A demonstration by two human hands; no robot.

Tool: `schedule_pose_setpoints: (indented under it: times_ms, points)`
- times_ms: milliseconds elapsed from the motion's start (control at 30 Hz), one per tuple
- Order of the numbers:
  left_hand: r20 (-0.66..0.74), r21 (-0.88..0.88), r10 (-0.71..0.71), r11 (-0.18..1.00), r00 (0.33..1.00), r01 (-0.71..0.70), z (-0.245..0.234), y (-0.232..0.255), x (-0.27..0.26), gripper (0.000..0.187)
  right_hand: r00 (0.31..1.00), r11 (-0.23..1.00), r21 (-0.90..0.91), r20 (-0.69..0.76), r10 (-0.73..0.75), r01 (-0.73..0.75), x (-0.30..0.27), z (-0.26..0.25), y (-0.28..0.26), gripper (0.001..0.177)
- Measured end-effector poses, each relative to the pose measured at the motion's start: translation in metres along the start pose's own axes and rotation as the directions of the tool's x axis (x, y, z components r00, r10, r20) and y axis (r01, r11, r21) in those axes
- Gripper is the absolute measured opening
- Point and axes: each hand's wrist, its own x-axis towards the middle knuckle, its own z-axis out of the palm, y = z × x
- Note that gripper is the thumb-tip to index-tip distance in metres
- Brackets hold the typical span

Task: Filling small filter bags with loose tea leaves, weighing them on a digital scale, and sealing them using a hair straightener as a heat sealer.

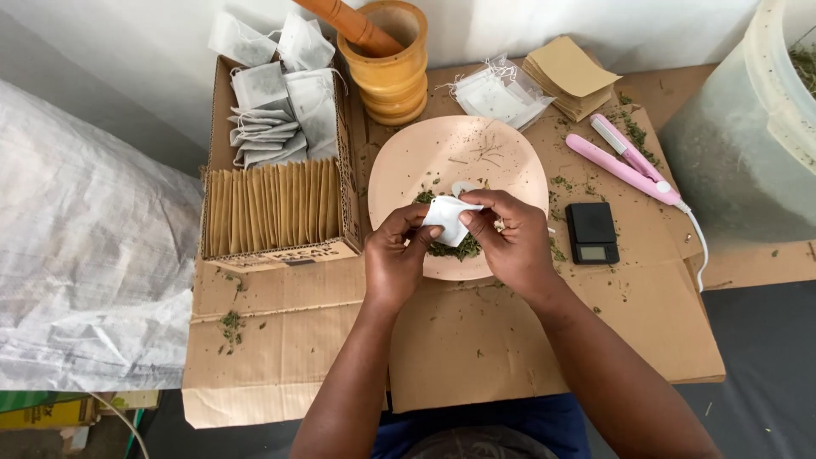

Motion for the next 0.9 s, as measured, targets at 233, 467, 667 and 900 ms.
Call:
schedule_pose_setpoints:
  times_ms: [233, 467, 667, 900]
  points:
    - [-0.006, 0.011, 0.040, 0.999, 0.999, -0.040, 0.001, 0.018, 0.002, 0.020, 0.997, 0.994, -0.087, -0.035, -0.063, 0.060, 0.009, -0.001, -0.026, 0.019]
    - [0.091, 0.017, -0.031, 0.999, 0.995, 0.030, 0.007, 0.007, 0.008, 0.031, 0.998, 0.996, -0.082, -0.033, -0.048, 0.045, 0.008, 0.000, -0.019, 0.021]
    - [0.084, -0.029, -0.024, 0.999, 0.996, 0.027, 0.007, 0.005, 0.015, 0.033, 0.988, 0.983, -0.121, -0.057, -0.142, 0.135, 0.005, 0.000, -0.025, 0.025]
    - [0.021, 0.004, 0.022, 1.000, 1.000, -0.022, 0.000, 0.005, 0.010, 0.027, 0.963, 0.930, -0.297, -0.090, -0.253, 0.216, -0.006, 0.004, -0.014, 0.028]
